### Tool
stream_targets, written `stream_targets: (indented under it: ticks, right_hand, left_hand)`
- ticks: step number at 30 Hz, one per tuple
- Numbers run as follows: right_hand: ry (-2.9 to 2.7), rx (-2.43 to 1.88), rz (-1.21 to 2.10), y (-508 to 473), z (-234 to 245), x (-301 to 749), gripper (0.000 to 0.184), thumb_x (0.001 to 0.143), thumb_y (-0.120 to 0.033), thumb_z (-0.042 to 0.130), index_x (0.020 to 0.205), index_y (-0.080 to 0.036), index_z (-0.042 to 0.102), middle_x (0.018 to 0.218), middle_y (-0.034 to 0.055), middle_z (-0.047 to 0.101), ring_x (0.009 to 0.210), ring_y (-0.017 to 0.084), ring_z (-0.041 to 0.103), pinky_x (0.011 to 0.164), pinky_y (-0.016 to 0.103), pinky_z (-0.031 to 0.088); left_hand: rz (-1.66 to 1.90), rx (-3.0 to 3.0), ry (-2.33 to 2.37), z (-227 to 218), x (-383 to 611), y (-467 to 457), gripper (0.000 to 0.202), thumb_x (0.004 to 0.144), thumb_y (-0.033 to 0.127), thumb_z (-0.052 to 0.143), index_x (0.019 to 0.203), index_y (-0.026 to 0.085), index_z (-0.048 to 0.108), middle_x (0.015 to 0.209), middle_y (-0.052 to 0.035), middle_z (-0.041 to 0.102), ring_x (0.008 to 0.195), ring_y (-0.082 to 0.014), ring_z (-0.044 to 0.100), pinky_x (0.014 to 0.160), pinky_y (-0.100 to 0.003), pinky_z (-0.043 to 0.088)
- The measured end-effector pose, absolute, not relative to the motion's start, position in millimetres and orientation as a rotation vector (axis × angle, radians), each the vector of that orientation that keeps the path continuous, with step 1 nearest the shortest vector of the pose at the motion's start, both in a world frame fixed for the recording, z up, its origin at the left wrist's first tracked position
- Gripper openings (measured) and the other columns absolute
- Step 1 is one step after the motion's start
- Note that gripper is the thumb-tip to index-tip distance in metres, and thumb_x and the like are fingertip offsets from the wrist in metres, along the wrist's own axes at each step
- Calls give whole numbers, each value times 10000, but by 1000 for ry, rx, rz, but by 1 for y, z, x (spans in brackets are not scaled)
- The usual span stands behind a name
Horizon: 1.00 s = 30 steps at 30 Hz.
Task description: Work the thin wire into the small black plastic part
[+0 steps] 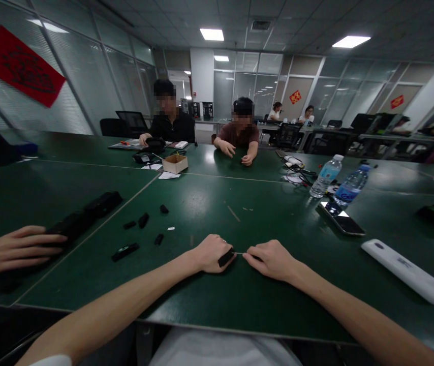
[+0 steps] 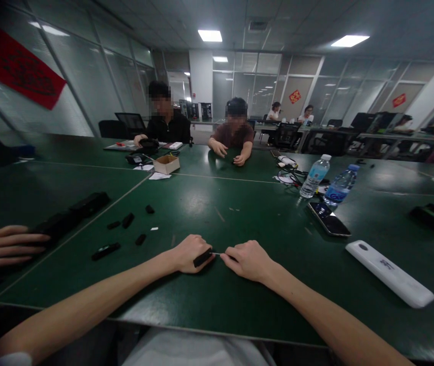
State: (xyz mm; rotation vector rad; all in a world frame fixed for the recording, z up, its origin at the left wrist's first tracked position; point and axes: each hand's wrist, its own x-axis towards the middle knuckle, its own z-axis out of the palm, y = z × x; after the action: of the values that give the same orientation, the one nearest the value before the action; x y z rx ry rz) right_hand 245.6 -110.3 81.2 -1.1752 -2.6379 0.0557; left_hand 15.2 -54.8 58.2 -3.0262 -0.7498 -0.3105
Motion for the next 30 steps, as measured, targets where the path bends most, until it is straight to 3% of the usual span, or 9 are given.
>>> stream_targets:
  ticks: [14, 20, 30]
  right_hand:
    - [-2629, -1069, 85, -108, 81, 250, 364, 993, -344, 395, 827, -175, 672, 646, 13, 649, 561, 112, 572, 571, 225, 367]
    - [-2705, -917, 117, -114, 88, 249, 335, 979, -365, 420, 867, -184, 679, 664, 15, 651, 590, 116, 580, 587, 229, 374]
    - [-2669, -1116, 92, -106, 88, 259, 383, 999, -368, 384, 817, -174, 659, 639, 3, 631, 540, 100, 544, 564, 219, 363]
  left_hand:
    - [-321, -3079, -672, 61, 14, -53, 349, 934, 380, 420, 704, 182, 595, 632, -46, 667, 586, -170, 643, 628, -272, 452]
    - [-304, -3067, -726, 63, 17, -52, 365, 940, 388, 414, 699, 186, 599, 629, -49, 665, 574, -181, 642, 551, -263, 415]
    - [-316, -3081, -704, 64, 15, -52, 368, 950, 385, 386, 722, 180, 590, 629, -37, 657, 553, -159, 621, 554, -253, 418]
